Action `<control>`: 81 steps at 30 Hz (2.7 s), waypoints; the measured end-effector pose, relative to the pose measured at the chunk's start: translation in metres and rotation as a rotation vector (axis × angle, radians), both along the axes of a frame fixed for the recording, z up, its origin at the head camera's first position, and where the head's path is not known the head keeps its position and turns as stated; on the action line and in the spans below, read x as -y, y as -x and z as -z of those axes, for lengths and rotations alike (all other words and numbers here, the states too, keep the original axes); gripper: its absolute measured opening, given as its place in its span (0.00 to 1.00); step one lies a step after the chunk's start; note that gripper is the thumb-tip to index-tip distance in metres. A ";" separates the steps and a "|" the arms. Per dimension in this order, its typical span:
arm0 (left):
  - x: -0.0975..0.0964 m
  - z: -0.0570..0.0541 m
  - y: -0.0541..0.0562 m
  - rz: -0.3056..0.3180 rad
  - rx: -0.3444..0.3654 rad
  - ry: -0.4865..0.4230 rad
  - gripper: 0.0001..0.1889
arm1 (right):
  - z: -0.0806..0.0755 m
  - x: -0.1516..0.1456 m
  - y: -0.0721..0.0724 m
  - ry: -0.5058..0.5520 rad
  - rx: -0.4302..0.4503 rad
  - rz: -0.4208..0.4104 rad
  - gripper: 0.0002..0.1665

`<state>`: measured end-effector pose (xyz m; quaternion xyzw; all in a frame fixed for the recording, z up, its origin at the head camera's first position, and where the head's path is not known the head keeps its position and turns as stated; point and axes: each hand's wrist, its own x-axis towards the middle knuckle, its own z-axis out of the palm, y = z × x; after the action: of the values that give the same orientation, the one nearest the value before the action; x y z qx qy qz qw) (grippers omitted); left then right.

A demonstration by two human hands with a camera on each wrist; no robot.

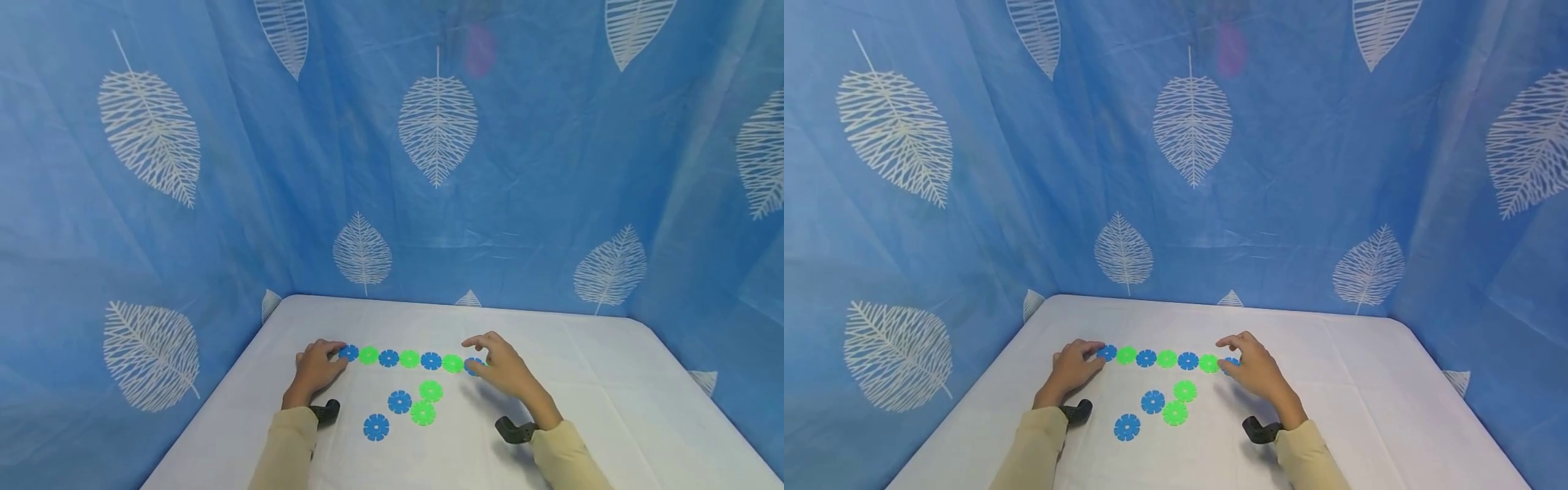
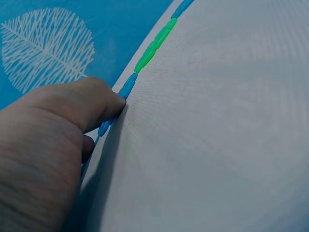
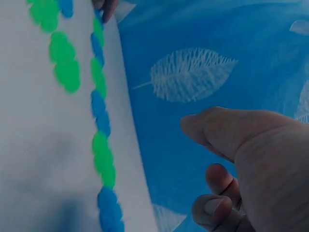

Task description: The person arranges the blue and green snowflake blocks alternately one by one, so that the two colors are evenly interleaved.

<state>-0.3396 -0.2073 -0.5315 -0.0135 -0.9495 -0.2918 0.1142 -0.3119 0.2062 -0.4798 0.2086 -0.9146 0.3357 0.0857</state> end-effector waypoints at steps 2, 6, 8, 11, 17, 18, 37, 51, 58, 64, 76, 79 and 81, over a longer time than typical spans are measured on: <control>0.000 0.002 0.001 -0.009 -0.002 0.014 0.21 | -0.006 0.008 0.000 0.002 -0.020 -0.024 0.20; -0.001 0.004 0.003 -0.023 -0.008 0.025 0.21 | -0.017 0.022 -0.001 0.029 -0.049 -0.075 0.19; -0.002 0.005 0.004 -0.018 -0.009 0.024 0.21 | -0.021 0.030 -0.002 0.052 -0.054 -0.093 0.19; -0.003 0.004 0.005 -0.015 -0.003 0.024 0.21 | -0.025 0.040 -0.004 0.080 -0.044 -0.114 0.19; -0.002 0.004 0.004 -0.022 -0.006 0.007 0.20 | -0.028 0.058 -0.005 0.112 -0.008 -0.155 0.19; -0.002 0.003 0.004 -0.021 -0.005 0.004 0.20 | -0.028 0.061 -0.005 0.118 0.000 -0.160 0.19; -0.005 0.000 0.001 -0.021 0.019 0.011 0.20 | 0.011 0.084 -0.007 0.074 0.135 -0.254 0.22; 0.001 0.000 0.002 -0.017 -0.005 0.019 0.21 | 0.024 0.105 -0.010 -0.013 0.157 -0.331 0.20; -0.003 -0.003 -0.002 -0.006 0.001 0.007 0.20 | 0.030 0.107 -0.013 -0.065 0.169 -0.302 0.22; -0.006 -0.004 -0.003 -0.009 -0.006 0.004 0.20 | 0.029 0.108 -0.015 -0.091 0.170 -0.299 0.25; -0.004 -0.002 -0.001 -0.016 -0.005 0.005 0.20 | 0.032 0.110 -0.014 -0.142 0.152 -0.287 0.27; -0.004 -0.001 0.000 -0.017 -0.001 -0.001 0.20 | 0.032 0.110 -0.014 -0.143 0.153 -0.288 0.27; -0.004 0.000 0.000 -0.019 0.004 0.000 0.20 | 0.033 0.110 -0.015 -0.141 0.157 -0.289 0.27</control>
<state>-0.3394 -0.2035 -0.5314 -0.0040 -0.9498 -0.2910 0.1149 -0.2972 0.0967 -0.5127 0.3164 -0.9003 0.2947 -0.0501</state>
